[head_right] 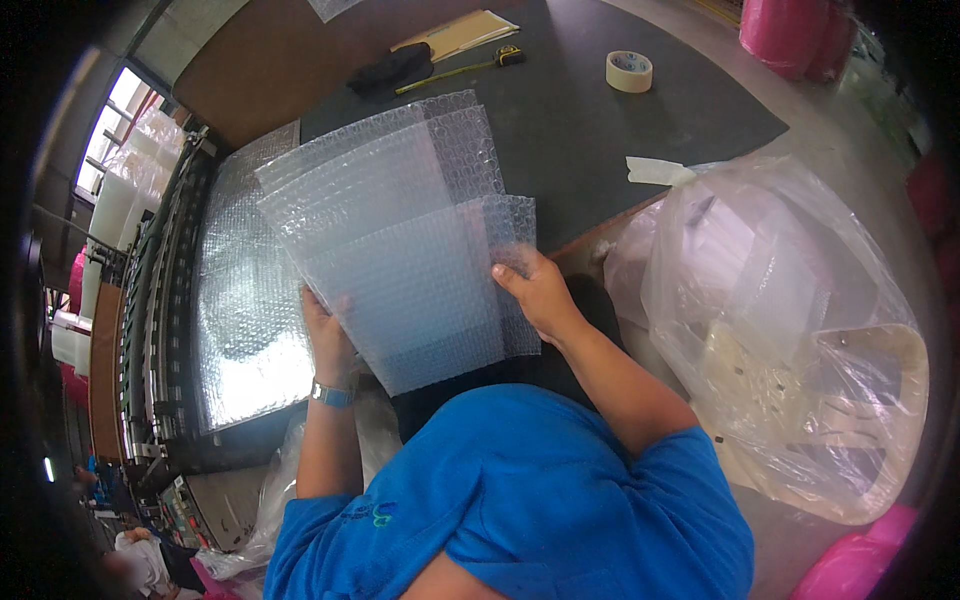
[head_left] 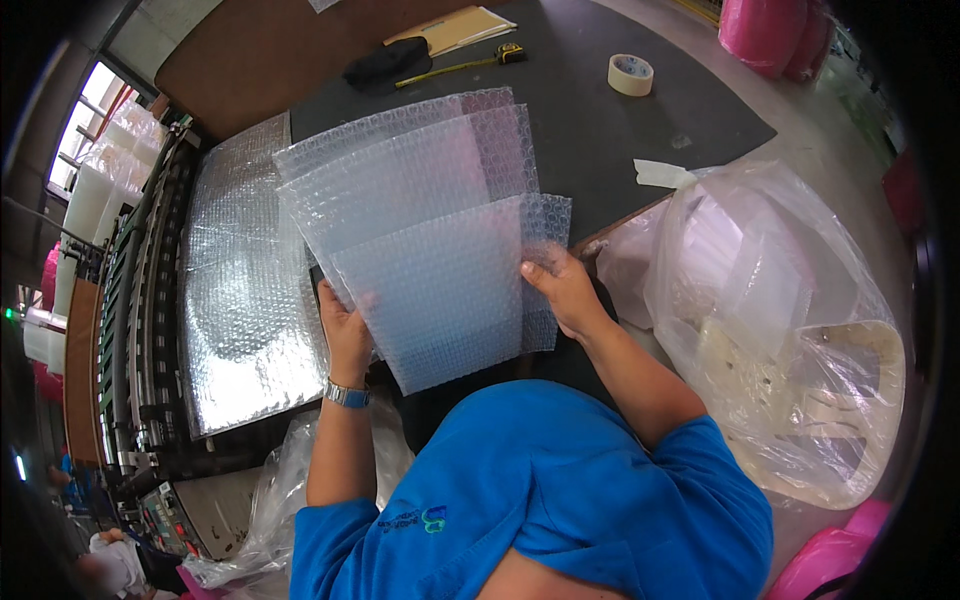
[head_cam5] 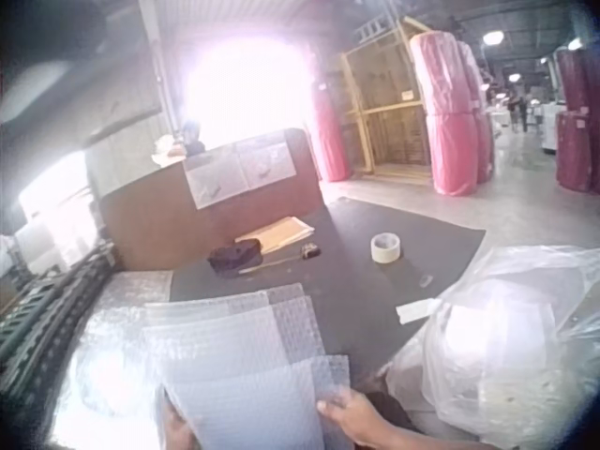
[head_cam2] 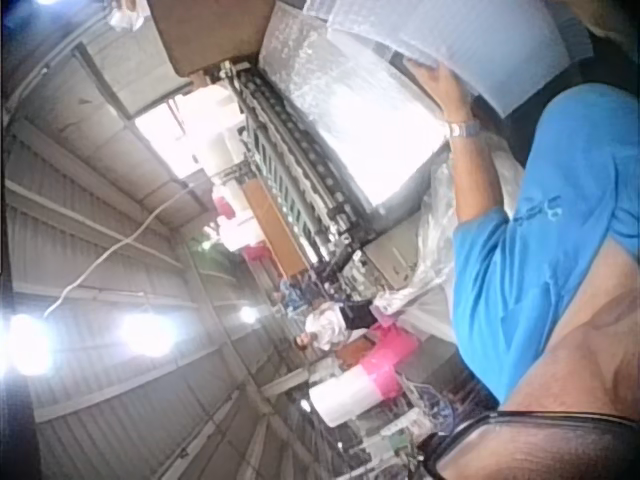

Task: The person sits at a table and repeatedly picks up sheets of bubble wrap, aligns them, and stacks them into a pile. Another person occasionally walks by in the background.

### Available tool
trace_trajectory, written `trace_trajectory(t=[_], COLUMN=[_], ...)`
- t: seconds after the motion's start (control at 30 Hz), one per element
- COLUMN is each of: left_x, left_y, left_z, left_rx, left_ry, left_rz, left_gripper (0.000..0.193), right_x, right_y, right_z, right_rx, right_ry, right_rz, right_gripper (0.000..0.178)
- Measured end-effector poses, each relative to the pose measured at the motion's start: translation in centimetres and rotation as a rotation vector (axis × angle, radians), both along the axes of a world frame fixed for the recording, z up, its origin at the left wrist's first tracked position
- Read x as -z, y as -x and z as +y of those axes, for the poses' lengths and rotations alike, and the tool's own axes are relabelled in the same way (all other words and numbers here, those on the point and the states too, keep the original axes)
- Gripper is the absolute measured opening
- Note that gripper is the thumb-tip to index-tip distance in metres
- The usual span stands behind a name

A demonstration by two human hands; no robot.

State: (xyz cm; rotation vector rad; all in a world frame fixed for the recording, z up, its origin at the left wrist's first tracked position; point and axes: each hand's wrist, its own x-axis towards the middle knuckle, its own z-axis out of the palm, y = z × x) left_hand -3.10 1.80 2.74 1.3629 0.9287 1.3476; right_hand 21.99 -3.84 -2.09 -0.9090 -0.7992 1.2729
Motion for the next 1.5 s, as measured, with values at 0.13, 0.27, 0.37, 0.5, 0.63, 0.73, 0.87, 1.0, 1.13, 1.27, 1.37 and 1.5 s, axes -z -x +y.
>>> trace_trajectory(t=[0.13,0.27,0.37,0.5,0.63,0.73,0.87,1.0,1.13,1.27,1.37,1.5], left_x=[0.5,1.1,0.6,2.0,1.3,2.0,4.0,5.0,5.4,4.5,4.9,5.9], left_y=[0.1,0.2,0.6,2.9,1.7,1.7,2.0,2.4,2.9,2.0,2.5,3.4], left_z=[-0.9,-1.5,-2.2,-2.1,-3.1,-3.1,-2.4,-1.7,-1.6,-2.0,-1.8,-0.9], left_rx=[-0.012,-0.016,-0.05,-0.088,-0.167,-0.22,-0.218,-0.23,-0.191,-0.219,-0.156,-0.176], left_ry=[-0.023,0.001,0.051,0.231,0.254,0.308,0.325,0.343,0.329,0.312,0.333,0.358], left_rz=[0.007,-0.159,-0.134,-0.14,-0.215,-0.167,-0.142,-0.149,-0.129,-0.08,-0.12,-0.032], left_gripper=[0.041,0.038,0.036,0.034,0.03,0.032,0.036,0.038,0.032,0.033,0.034,0.04], right_x=[0.4,0.6,1.1,0.1,1.2,1.0,0.7,1.8,1.5,1.3,1.3,3.4], right_y=[-0.3,-1.0,-2.5,-7.0,-9.8,-10.0,-10.0,-11.0,-11.9,-12.9,-13.4,-16.6], right_z=[-0.6,-1.6,-2.0,-2.5,-2.8,-3.5,-3.7,-3.4,-4.0,-5.0,-5.6,-7.1], right_rx=[-0.005,0.013,0.092,0.267,0.391,0.416,0.39,0.345,0.386,0.41,0.455,0.608], right_ry=[-0.023,-0.056,-0.08,-0.009,0.085,0.134,0.131,0.168,0.162,0.108,0.085,0.143], right_rz=[-0.014,0.021,0.272,0.689,0.691,0.725,0.715,0.716,0.766,0.759,0.768,0.706], right_gripper=[0.029,0.023,0.02,0.022,0.02,0.021,0.021,0.025,0.032,0.04,0.042,0.041])
